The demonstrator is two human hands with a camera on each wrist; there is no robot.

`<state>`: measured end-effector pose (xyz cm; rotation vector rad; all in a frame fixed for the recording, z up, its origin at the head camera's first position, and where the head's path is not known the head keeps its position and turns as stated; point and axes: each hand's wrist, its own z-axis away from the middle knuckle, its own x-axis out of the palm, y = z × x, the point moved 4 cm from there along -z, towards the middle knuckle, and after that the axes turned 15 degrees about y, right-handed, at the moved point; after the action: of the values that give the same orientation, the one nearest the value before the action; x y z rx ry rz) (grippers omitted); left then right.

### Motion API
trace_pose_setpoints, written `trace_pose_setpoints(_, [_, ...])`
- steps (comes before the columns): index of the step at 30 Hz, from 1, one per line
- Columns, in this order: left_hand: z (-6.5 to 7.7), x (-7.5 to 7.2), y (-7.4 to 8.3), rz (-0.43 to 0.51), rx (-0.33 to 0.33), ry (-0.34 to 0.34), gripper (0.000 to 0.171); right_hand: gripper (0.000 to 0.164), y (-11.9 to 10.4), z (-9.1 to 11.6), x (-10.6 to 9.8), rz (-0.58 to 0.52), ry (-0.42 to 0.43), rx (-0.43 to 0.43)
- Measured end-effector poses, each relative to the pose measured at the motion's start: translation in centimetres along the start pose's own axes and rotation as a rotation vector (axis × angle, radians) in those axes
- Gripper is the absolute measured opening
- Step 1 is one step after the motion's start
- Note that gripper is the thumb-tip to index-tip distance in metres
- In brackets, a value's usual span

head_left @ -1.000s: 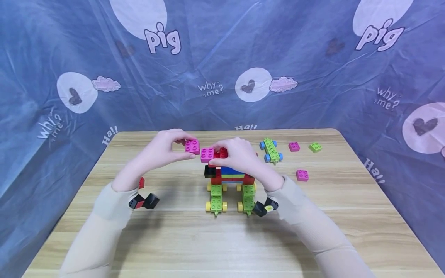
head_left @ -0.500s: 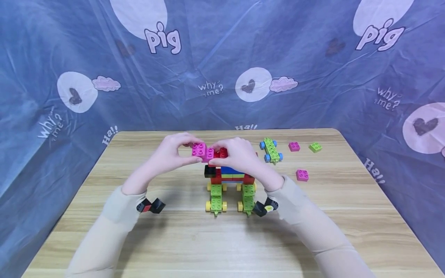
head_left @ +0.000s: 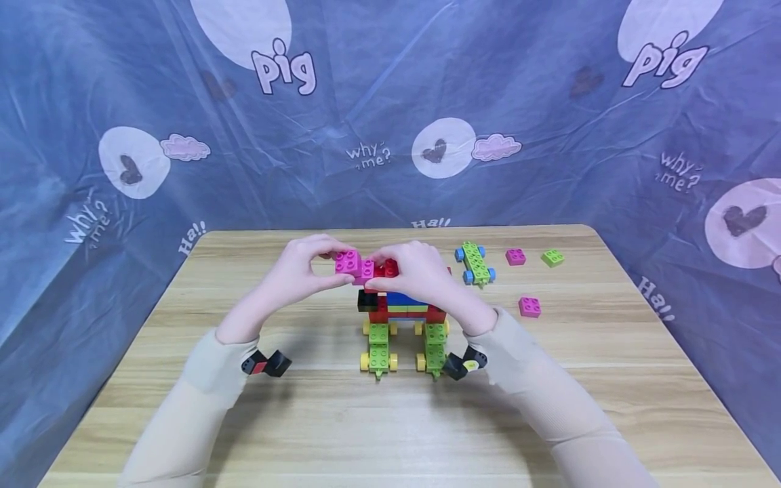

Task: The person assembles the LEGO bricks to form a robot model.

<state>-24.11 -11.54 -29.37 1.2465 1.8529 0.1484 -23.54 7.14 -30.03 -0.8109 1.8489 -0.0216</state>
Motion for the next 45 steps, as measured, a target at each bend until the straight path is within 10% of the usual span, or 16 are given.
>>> trace_pose_setpoints(45, [-1.8,-0.2,0.9,-0.079,-0.035,-0.156,0.039,0.049,-0.1,0.0,-0.1,0.000,-0.004,-0.001])
